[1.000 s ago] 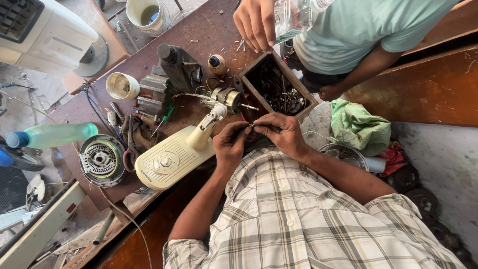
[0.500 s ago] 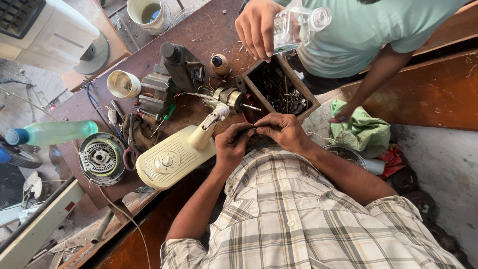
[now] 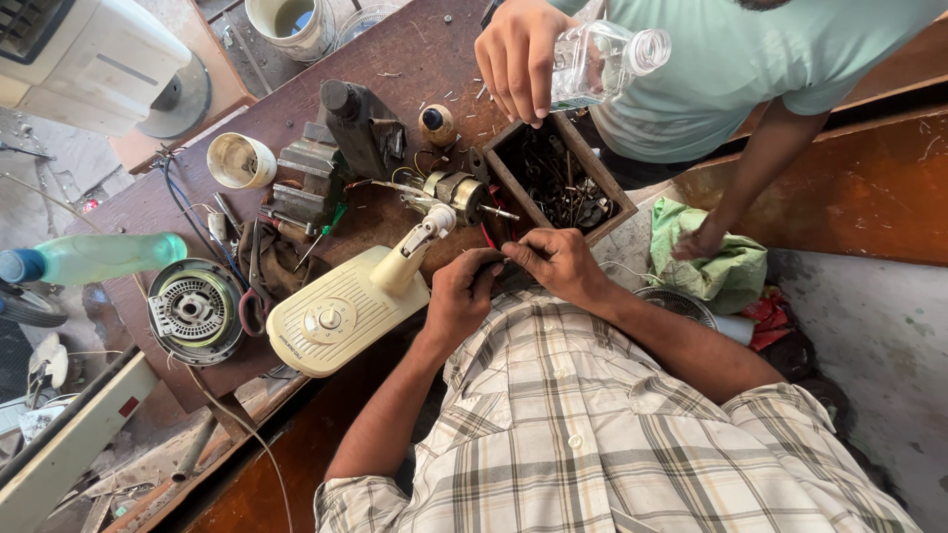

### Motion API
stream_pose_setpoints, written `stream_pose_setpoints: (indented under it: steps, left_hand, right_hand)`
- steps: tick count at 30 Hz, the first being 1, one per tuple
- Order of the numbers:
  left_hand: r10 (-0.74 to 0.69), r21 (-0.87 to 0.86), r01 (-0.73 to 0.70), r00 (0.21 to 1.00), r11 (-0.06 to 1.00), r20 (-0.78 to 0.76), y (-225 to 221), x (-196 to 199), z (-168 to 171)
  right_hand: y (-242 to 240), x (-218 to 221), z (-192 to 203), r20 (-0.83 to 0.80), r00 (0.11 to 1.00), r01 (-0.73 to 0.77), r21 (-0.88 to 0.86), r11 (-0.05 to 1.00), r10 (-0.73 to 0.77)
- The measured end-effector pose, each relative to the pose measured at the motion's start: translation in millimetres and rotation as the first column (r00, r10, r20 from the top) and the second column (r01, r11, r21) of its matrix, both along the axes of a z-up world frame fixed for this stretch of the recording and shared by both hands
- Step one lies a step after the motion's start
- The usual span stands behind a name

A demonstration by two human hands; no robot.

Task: The person repairs a small electrical appliance, likely a fan motor, by manipulating wires and using a screwdriver to adjust internal components. They repeatedly disassemble and reassemble parts of the motor housing while working at a cluttered workbench.

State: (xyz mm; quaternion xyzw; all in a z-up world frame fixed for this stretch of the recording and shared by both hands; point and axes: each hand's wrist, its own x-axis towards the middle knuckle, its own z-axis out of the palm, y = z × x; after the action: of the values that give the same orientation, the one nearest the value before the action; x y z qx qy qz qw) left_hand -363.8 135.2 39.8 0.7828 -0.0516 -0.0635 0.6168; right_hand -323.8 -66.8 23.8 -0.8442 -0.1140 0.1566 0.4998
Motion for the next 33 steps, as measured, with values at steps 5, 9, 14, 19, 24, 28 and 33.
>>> stream_pose_setpoints:
  steps: [5, 9, 14, 19, 24, 28, 33]
  left_hand:
    - [0.044, 0.009, -0.044, 0.999, 0.999, -0.022, -3, -2, -2]
    - [0.084, 0.108, -0.115, 0.964, 0.987, 0.253, -3, 0, -4]
    - [0.068, 0.104, -0.098, 0.963, 0.990, 0.262, 1, -4, -12]
    - [0.056, 0.106, -0.085, 0.965, 0.991, 0.256, -1, -7, -11]
    - [0.056, 0.101, -0.086, 0.962, 0.991, 0.269, -1, -8, -11]
    - [0.029, 0.114, -0.062, 0.962, 0.992, 0.270, -1, -13, -11]
    - [0.035, 0.133, -0.074, 0.962, 0.988, 0.272, 0, -16, -11]
  right_hand:
    - [-1, 4, 1, 0.020, 0.998, -0.061, 0.178, 0.982, 0.058]
    - [-7, 10, 8, -0.129, 0.985, -0.075, 0.283, 0.956, 0.116]
    - [-7, 8, 11, -0.204, 0.974, -0.048, 0.243, 0.969, 0.099]
    - [-11, 8, 12, -0.253, 0.967, -0.027, -0.006, 1.000, 0.025]
    - [-13, 6, 4, -0.185, 0.972, -0.098, 0.241, 0.966, 0.144]
    - [-13, -1, -3, -0.226, 0.972, -0.073, -0.004, 0.997, 0.071]
    - [-11, -2, 2, -0.319, 0.946, -0.037, 0.088, 0.995, 0.064]
